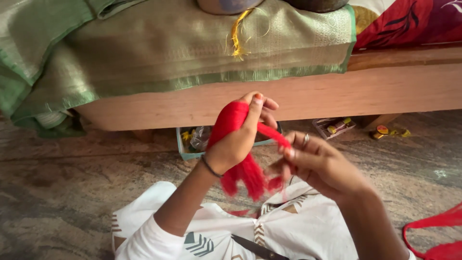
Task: Wrapping and tying red fabric ribbon to create decorative tassels or bundles.
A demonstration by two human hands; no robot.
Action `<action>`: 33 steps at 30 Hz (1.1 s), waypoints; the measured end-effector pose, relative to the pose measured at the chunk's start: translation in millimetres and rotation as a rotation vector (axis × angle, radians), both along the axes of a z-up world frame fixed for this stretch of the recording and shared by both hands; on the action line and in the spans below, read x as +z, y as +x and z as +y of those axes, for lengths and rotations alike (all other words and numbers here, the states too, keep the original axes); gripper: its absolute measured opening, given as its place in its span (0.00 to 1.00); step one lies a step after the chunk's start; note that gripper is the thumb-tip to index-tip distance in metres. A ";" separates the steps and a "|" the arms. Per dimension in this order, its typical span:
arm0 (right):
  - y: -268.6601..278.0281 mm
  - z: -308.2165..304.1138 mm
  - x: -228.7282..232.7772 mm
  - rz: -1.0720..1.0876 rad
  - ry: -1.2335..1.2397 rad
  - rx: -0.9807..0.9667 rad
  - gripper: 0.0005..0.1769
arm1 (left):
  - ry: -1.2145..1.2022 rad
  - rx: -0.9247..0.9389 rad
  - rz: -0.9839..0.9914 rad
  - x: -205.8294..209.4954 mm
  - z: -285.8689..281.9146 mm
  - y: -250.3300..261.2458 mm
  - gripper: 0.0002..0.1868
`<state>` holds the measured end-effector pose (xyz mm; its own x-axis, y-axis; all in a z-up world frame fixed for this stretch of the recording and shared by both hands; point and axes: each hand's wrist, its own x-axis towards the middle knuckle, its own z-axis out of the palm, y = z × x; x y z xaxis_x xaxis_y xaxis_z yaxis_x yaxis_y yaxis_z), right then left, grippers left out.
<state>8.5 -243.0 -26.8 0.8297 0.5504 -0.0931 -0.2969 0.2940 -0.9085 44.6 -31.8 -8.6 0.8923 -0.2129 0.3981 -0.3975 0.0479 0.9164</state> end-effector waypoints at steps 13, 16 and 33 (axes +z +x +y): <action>-14.9 -48.5 -103.0 -0.416 -1.272 -0.217 0.09 | 1.187 0.066 0.182 101.9 4.2 -41.9 0.15; -1.2 -14.9 -63.2 -0.401 -0.491 -0.476 0.17 | 0.851 0.081 -0.400 18.3 5.9 -16.7 0.18; -22.5 -7.7 -159.9 0.233 -0.017 -0.164 0.11 | 0.238 0.734 -0.249 -10.5 36.4 -17.2 0.16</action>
